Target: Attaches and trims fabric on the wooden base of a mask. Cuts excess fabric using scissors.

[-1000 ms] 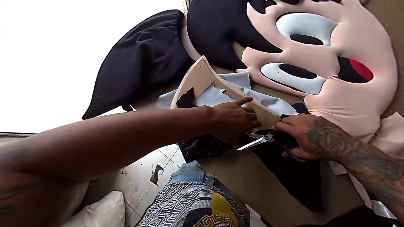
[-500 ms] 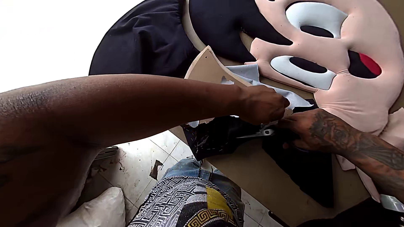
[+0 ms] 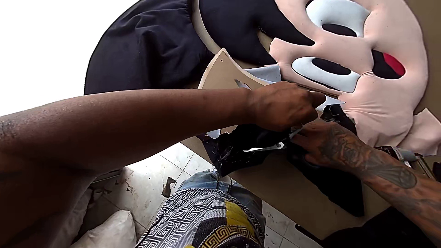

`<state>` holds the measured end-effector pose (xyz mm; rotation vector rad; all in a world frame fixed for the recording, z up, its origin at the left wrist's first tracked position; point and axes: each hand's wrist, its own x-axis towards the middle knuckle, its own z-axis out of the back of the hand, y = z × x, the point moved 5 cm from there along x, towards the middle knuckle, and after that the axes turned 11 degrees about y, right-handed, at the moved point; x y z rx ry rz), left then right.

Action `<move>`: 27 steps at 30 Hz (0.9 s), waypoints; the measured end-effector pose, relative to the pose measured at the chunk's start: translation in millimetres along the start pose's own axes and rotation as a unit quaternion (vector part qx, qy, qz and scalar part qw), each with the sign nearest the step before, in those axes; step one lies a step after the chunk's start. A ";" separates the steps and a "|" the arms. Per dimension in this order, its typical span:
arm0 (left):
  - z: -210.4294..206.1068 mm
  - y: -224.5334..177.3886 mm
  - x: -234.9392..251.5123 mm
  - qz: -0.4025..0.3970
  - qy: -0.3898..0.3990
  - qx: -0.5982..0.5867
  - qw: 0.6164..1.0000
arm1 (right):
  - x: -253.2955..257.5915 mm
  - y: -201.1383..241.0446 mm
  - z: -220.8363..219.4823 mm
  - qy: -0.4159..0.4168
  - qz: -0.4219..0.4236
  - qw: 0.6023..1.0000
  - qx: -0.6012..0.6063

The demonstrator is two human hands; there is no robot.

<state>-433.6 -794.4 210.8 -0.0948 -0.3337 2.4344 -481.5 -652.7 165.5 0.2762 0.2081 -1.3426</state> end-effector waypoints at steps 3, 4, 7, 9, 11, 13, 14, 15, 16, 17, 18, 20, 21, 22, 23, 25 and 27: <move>2.3 7.9 -5.7 0.013 -0.008 0.010 1.000 | -3.2 -1.2 -6.4 -0.025 0.000 1.000 -0.009; 3.5 9.4 -7.9 0.015 -0.012 0.013 1.000 | -4.3 -2.0 -9.4 -0.012 -0.016 1.000 -0.015; 6.3 4.6 -9.0 0.002 -0.031 0.008 0.999 | -4.8 2.7 -17.8 0.016 -0.036 0.999 -0.019; 8.4 6.9 -12.0 0.008 -0.032 -0.011 0.999 | -5.2 9.4 -15.1 0.072 -0.046 0.996 -0.003; 9.7 19.5 -24.8 0.057 0.015 -0.025 0.998 | -14.5 4.0 -30.1 0.028 -0.059 0.998 -0.018; 8.4 37.6 -46.1 0.149 0.132 -0.013 0.980 | -28.3 -0.1 -40.6 -0.003 -0.078 0.997 -0.019; 5.2 44.5 -57.3 0.202 0.205 0.011 0.958 | -35.5 -0.5 -43.0 0.005 -0.097 0.995 -0.009; 0.5 47.4 -66.7 0.244 0.257 0.043 0.934 | -41.9 -1.4 -43.6 0.004 -0.107 0.994 -0.002; -4.5 44.4 -72.2 0.269 0.274 0.065 0.921 | -47.5 -3.6 -43.2 0.000 -0.110 0.994 -0.005; -10.2 36.8 -72.0 0.266 0.251 0.072 0.928 | -52.2 -6.9 -43.1 -0.005 -0.109 0.994 -0.013; -17.9 26.3 -66.1 0.226 0.203 0.053 0.951 | -56.0 -10.5 -43.7 -0.004 -0.109 0.994 -0.013; -39.4 2.4 -45.1 0.130 0.174 -0.021 0.976 | -58.9 -16.0 -42.4 0.010 -0.112 0.994 -0.009; -51.3 -6.6 -37.1 0.116 0.195 -0.033 0.973 | -58.2 -17.8 -40.7 0.013 -0.111 0.994 -0.009; -62.3 -11.7 -33.1 0.120 0.222 -0.024 0.967 | -56.9 -18.6 -38.6 0.014 -0.107 0.994 -0.012; -71.3 -13.4 -32.2 0.141 0.251 -0.015 0.958 | -55.3 -19.5 -36.9 0.015 -0.102 0.995 -0.011; -77.8 -13.6 -34.1 0.186 0.318 -0.010 0.930 | -51.4 -21.6 -35.5 0.015 -0.094 0.995 -0.009; -80.0 -9.1 -33.2 0.160 0.353 -0.031 0.921 | -44.4 -20.8 -36.4 0.022 -0.086 0.996 -0.003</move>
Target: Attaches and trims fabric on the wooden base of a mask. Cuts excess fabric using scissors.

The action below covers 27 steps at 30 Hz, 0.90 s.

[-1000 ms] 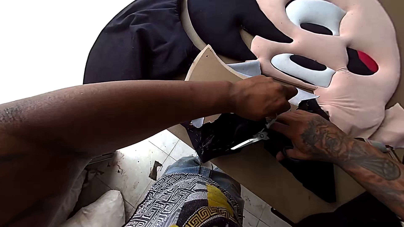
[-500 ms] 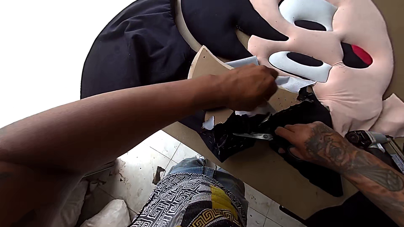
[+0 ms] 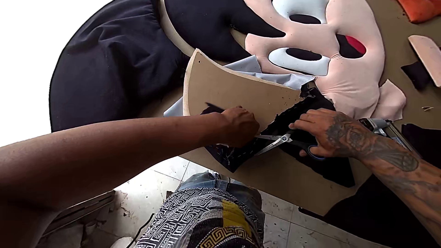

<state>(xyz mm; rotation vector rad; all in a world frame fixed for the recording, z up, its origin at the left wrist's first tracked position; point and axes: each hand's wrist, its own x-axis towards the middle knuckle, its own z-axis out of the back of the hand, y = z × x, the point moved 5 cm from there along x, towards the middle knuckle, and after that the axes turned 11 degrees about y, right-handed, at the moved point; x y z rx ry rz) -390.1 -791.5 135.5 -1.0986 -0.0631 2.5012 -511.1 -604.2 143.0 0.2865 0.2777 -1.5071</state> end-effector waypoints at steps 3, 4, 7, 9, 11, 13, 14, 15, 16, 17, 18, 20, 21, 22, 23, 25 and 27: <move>7.8 10.8 13.7 -0.154 -0.046 -0.047 0.986 | 17.3 11.8 -2.3 -0.005 0.020 1.000 0.021; 9.0 15.3 19.8 -0.201 -0.063 -0.076 0.975 | 23.3 16.1 -3.5 -0.010 0.026 0.999 0.026; 5.2 27.9 35.0 -0.275 -0.091 -0.170 0.942 | 37.0 23.5 -9.7 -0.014 0.036 0.999 0.037; 2.0 34.1 37.6 -0.289 -0.100 -0.208 0.929 | 38.8 28.0 -11.9 -0.033 0.054 0.997 0.044; 1.7 38.7 34.6 -0.283 -0.091 -0.269 0.916 | 36.4 34.8 -12.4 -0.048 0.069 0.995 0.046; 3.9 41.4 31.3 -0.270 -0.078 -0.313 0.907 | 36.1 43.3 -9.5 -0.055 0.055 0.996 0.033; 5.2 42.3 30.8 -0.271 -0.078 -0.317 0.905 | 37.4 48.0 -8.6 -0.053 0.038 0.997 0.031; 5.9 43.0 30.8 -0.274 -0.080 -0.316 0.905 | 38.9 52.3 -9.8 -0.049 0.023 0.998 0.038; 5.9 43.3 30.8 -0.275 -0.081 -0.316 0.904 | 39.7 56.1 -12.7 -0.051 0.012 0.997 0.050; 5.6 43.7 30.6 -0.275 -0.083 -0.320 0.903 | 39.6 58.5 -16.7 -0.055 0.002 0.997 0.062; 5.3 44.8 30.3 -0.278 -0.087 -0.325 0.900 | 38.6 60.5 -20.5 -0.062 -0.007 0.995 0.073; 3.6 46.5 29.4 -0.286 -0.095 -0.335 0.893 | 35.1 64.4 -24.7 -0.069 -0.039 0.993 0.087; 3.1 46.9 28.5 -0.288 -0.097 -0.346 0.888 | 33.8 66.8 -24.7 -0.066 -0.061 0.992 0.085; 3.3 47.5 27.3 -0.287 -0.097 -0.360 0.882 | 33.8 69.5 -23.5 -0.060 -0.082 0.991 0.082; 4.3 48.8 26.6 -0.284 -0.098 -0.372 0.878 | 34.5 71.6 -22.5 -0.051 -0.098 0.991 0.080; 4.6 50.0 26.4 -0.290 -0.104 -0.380 0.872 | 34.8 76.4 -22.2 -0.057 -0.110 0.989 0.085; 2.7 50.9 25.7 -0.298 -0.109 -0.382 0.868 | 31.9 84.8 -27.3 -0.051 -0.128 0.984 0.111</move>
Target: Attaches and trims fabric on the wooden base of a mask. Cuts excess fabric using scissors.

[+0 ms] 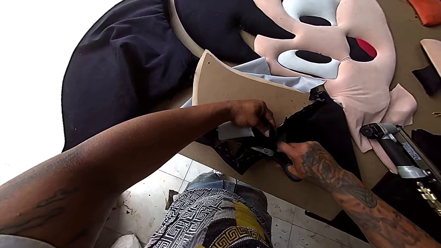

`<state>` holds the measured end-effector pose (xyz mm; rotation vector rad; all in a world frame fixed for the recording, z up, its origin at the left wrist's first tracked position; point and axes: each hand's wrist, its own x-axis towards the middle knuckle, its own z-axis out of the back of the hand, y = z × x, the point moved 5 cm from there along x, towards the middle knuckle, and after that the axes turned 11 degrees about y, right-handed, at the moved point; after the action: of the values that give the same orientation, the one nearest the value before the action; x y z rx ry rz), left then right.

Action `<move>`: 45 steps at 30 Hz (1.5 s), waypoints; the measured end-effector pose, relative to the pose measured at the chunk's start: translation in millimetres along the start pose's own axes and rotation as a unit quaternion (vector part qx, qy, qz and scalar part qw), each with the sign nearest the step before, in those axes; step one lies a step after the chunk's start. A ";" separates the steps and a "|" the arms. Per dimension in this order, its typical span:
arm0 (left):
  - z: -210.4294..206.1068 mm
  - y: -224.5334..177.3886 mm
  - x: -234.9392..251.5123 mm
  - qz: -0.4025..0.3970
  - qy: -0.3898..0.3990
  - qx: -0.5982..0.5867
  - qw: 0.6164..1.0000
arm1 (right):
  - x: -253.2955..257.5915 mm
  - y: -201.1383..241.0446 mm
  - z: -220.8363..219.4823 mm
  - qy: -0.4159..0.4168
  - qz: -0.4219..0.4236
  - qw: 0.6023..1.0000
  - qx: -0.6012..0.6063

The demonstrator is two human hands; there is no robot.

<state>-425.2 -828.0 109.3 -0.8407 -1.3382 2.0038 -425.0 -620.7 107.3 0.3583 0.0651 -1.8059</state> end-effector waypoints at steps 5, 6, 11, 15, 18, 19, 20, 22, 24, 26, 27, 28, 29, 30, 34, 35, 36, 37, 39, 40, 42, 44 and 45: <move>2.3 5.5 -0.1 -0.045 -0.014 -0.077 0.996 | -1.9 11.9 0.3 0.001 -0.073 0.997 0.001; 2.7 6.6 -0.7 -0.053 -0.018 -0.109 0.992 | 0.9 14.8 0.6 -0.012 -0.075 0.997 0.004; 20.6 12.2 -26.4 -0.087 -0.197 -0.326 0.921 | -6.8 18.7 4.4 0.012 -0.169 0.982 0.082; 43.0 -13.5 -79.6 -0.015 -0.338 -0.207 0.918 | -63.0 23.7 -3.4 -0.065 -0.210 0.972 0.082; 6.1 -26.5 -94.5 0.096 -0.163 0.163 0.968 | -92.3 47.2 -27.0 -0.068 -0.230 0.968 0.077; -12.8 -23.4 -91.1 0.117 -0.101 0.266 0.952 | -94.7 55.5 -35.7 -0.068 -0.239 0.966 0.074; -30.6 -18.3 -86.4 0.121 -0.049 0.336 0.933 | -93.9 63.5 -43.4 -0.069 -0.249 0.964 0.067; -53.4 -7.7 -75.1 0.081 0.013 0.409 0.909 | -85.8 77.2 -52.2 -0.071 -0.266 0.960 0.057; -58.9 -3.8 -65.7 0.042 0.042 0.438 0.897 | -73.5 86.9 -53.9 -0.075 -0.278 0.956 0.052; -59.6 -8.1 -59.1 0.007 0.054 0.445 0.894 | -61.4 95.7 -52.6 -0.078 -0.287 0.953 0.054; -59.0 -12.3 -55.6 -0.008 0.057 0.444 0.894 | -54.9 99.1 -51.8 -0.081 -0.292 0.951 0.058; -59.0 -16.7 -51.7 -0.017 0.061 0.442 0.895 | -48.6 102.2 -52.2 -0.084 -0.296 0.949 0.067; -60.3 -20.8 -47.8 -0.023 0.068 0.439 0.895 | -42.9 105.0 -53.6 -0.088 -0.298 0.947 0.079; -62.6 -23.9 -44.8 -0.026 0.074 0.439 0.895 | -38.4 107.2 -56.0 -0.091 -0.300 0.945 0.089; -68.6 -22.6 -37.8 -0.033 0.074 0.441 0.894 | -38.3 103.7 -65.4 -0.121 -0.293 0.941 0.117; -70.3 -20.5 -36.7 -0.033 0.075 0.435 0.897 | -40.2 103.2 -65.9 -0.121 -0.295 0.940 0.122; -72.2 -18.7 -35.8 -0.031 0.077 0.429 0.899 | -40.8 103.2 -65.8 -0.114 -0.298 0.938 0.131; -74.0 -17.9 -35.3 -0.030 0.082 0.425 0.901 | -39.7 103.6 -65.6 -0.104 -0.302 0.937 0.144; -77.2 -17.8 -35.1 -0.027 0.090 0.415 0.905 | -35.7 104.9 -66.5 -0.099 -0.303 0.935 0.156; -78.0 -17.5 -36.1 -0.028 0.091 0.412 0.906 | -34.5 105.6 -67.7 -0.102 -0.299 0.936 0.156; -75.8 -17.1 -38.7 -0.025 0.086 0.407 0.909 | -35.1 106.6 -72.0 -0.106 -0.288 0.939 0.157; -73.4 -17.4 -41.8 -0.026 0.070 0.400 0.913 | -37.2 109.1 -73.8 -0.096 -0.295 0.934 0.179; -72.8 -18.2 -42.8 -0.028 0.063 0.393 0.917 | -37.2 109.9 -71.7 -0.089 -0.303 0.930 0.190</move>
<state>-340.3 -812.7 112.4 -0.5156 -0.3860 2.1281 -297.1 -598.6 65.2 0.4794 -0.3422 -2.4651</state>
